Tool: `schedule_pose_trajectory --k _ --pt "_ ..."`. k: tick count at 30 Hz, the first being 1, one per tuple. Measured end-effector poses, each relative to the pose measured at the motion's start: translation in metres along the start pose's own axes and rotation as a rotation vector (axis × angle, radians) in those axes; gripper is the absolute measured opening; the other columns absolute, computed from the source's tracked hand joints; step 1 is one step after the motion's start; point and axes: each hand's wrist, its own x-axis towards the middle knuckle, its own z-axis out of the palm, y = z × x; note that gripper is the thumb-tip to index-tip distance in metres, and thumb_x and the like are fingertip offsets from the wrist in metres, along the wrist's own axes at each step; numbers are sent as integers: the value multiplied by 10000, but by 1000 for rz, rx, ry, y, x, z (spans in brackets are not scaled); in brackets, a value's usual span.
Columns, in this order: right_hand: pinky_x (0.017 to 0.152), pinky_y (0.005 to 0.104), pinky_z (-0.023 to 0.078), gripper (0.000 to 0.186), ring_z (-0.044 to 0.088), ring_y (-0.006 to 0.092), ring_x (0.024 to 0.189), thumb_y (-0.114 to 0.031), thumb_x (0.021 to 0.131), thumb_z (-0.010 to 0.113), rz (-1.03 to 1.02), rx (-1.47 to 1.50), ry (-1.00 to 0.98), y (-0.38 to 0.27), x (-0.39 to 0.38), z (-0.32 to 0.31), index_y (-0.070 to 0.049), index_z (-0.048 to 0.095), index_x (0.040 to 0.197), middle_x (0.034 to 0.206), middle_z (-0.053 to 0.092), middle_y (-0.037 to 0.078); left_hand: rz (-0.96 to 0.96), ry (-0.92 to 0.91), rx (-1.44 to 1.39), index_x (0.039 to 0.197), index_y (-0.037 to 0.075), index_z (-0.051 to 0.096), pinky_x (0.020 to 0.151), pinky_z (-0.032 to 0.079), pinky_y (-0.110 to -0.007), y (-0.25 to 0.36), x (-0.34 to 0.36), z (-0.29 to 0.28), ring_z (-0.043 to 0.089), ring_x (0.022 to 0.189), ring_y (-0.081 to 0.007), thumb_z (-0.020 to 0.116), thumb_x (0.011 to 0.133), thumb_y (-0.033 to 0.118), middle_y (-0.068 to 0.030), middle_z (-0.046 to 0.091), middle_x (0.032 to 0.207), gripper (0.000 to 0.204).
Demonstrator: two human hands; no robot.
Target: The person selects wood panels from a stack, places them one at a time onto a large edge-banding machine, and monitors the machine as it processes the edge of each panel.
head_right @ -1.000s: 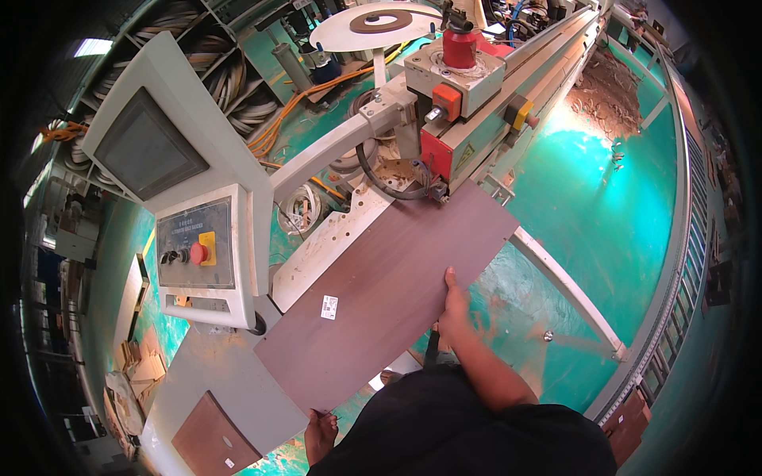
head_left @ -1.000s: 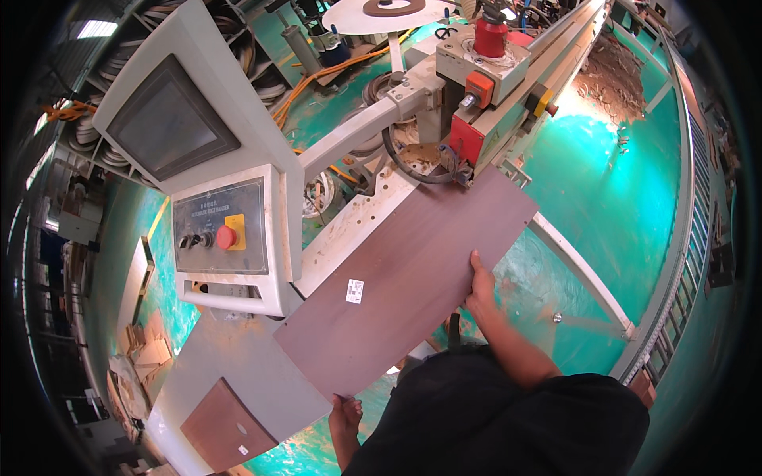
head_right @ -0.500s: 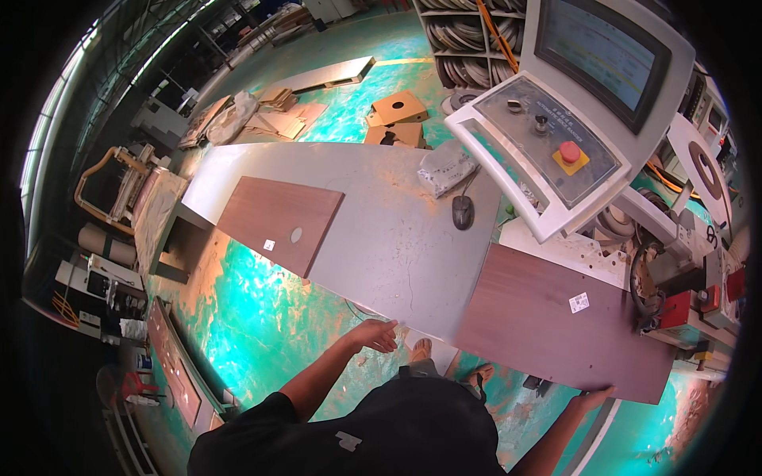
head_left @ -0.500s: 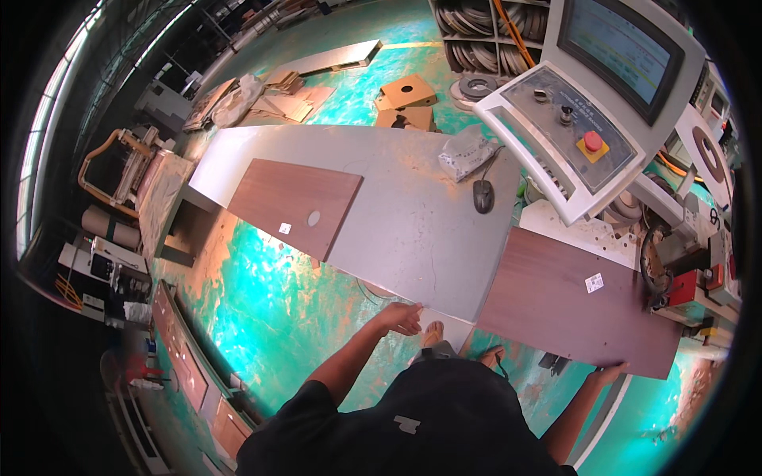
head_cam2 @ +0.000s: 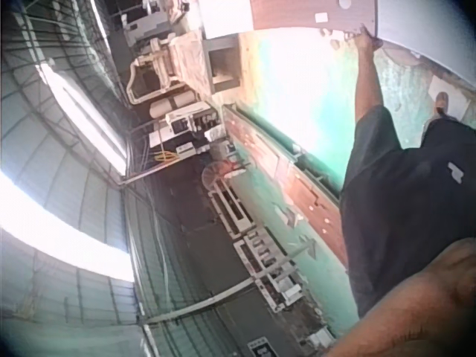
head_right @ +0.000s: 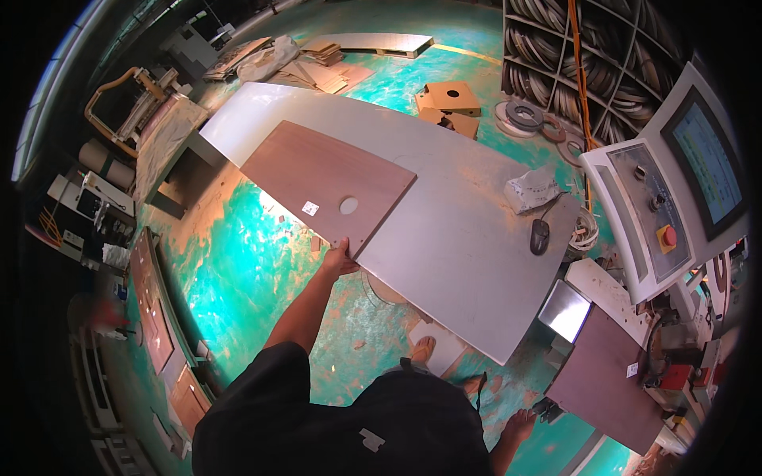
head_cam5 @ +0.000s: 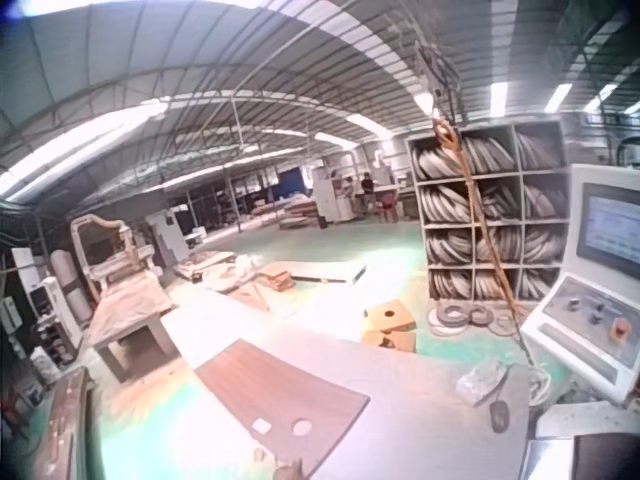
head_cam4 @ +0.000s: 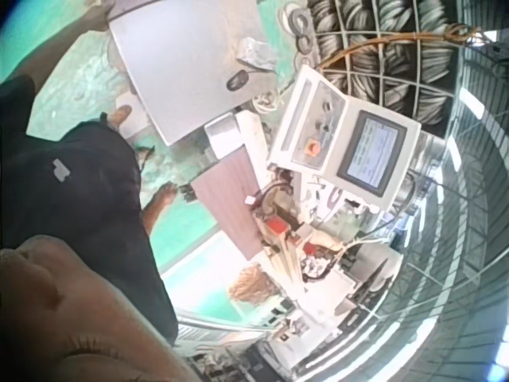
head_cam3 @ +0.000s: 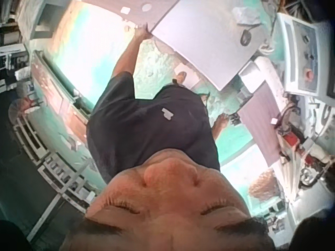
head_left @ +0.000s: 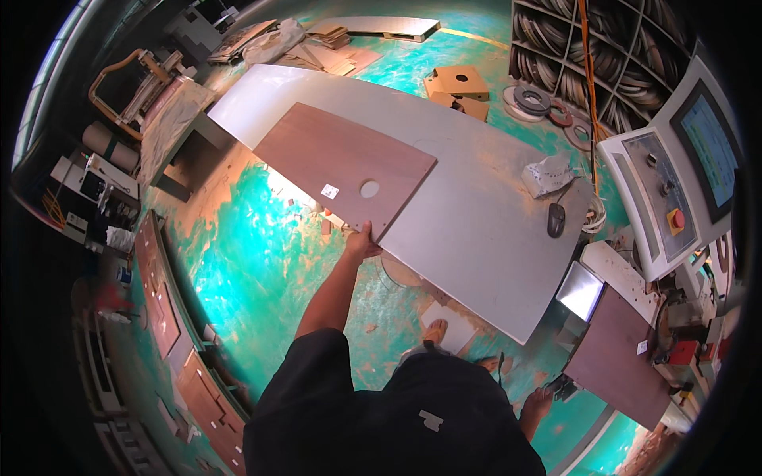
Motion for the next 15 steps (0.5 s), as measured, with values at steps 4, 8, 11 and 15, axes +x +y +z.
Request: schedule_pose_trajectory --k 4,8,11,15 --pt "936 311 500 642 587 237 1246 -440 1091 535 -43 -323 -222 25 -22 26 0 443 1550 1408 591 110 55 -44 21 1150 -2 629 680 659 -432 18 -5 6 754 750 -292 605 1024 585 -162 728 873 601" --pt "718 300 500 313 631 177 910 -367 1077 573 8 -241 -203 56 -45 71 -66 627 1143 959 616 7 22 -65 -69 1146 53 643 754 646 -423 16 -4 -4 738 796 -256 616 1033 547 -105 723 896 508" --pt "715 298 505 237 641 178 865 -309 1057 587 22 -412 -344 64 -79 88 -82 638 1099 917 624 6 -36 -50 -101 1122 92 648 786 620 -415 4 -9 -24 719 817 -235 613 1037 544 -83 710 896 462" --pt "833 308 536 349 697 163 955 -332 1046 615 14 -838 -690 66 -145 116 -40 681 1225 1042 716 36 -65 -287 -146 1118 74 630 798 584 -385 -31 -38 -52 711 826 -241 618 1038 537 -92 692 880 470"
